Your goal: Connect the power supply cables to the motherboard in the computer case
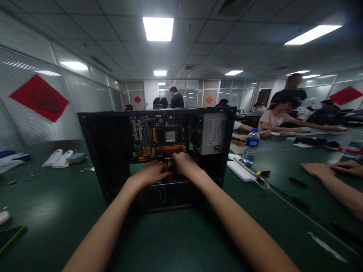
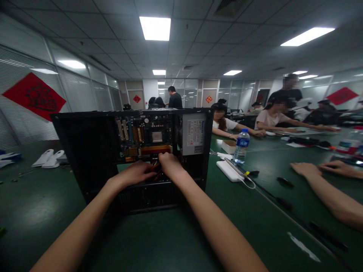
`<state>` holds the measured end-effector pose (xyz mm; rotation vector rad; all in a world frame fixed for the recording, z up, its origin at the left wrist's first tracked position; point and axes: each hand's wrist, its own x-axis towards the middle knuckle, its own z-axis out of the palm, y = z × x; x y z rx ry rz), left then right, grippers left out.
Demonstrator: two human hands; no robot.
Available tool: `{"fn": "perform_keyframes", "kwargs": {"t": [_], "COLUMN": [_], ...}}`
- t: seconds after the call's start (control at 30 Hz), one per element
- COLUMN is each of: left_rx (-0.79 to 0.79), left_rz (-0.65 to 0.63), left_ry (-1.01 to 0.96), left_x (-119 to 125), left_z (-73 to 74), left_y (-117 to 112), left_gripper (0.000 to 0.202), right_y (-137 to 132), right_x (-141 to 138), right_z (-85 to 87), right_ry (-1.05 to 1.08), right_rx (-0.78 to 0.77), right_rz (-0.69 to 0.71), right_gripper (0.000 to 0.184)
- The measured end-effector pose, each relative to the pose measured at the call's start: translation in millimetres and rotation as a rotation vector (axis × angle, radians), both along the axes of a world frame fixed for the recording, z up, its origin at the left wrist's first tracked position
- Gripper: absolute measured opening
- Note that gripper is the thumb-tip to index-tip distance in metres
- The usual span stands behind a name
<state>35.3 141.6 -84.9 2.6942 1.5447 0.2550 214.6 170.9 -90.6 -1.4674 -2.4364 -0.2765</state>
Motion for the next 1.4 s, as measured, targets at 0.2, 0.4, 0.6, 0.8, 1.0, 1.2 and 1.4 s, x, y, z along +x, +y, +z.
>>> {"fn": "perform_keyframes", "kwargs": {"t": [0.2,0.4,0.6,0.8,1.0,1.2,1.4], "left_rx": [0.019,0.039,0.009,0.008,0.010,0.107,0.186], "left_rz": [0.028,0.066,0.062,0.046,0.044,0.087,0.105], "left_ry": [0.045,0.057,0.049,0.047,0.068,0.078,0.072], "left_x": [3,5,2,0,-1,-2,-5], "left_z": [4.3,5.5,4.3,1.0,1.2,0.8,-4.2], "left_y": [-5,-7,0,5,7,7,9], "left_gripper": [0.033,0.032,0.034,0.036,0.037,0.040,0.049], "right_y": [-1,-4,-4,-4,2,6,5], "right_x": [0,-1,-1,0,1,3,2], "right_z": [0.1,3.5,5.9,8.1,5.8,5.5,8.0], "right_ry": [0.007,0.025,0.025,0.009,0.005,0.018,0.024], "right_rx": [0.005,0.006,-0.033,-0.021,-0.001,-0.004,-0.009], "right_rz": [-0.002,0.023,0.059,0.043,0.049,0.034,0.026], "right_gripper": [0.028,0.028,0.029,0.028,0.029,0.028,0.029]}}
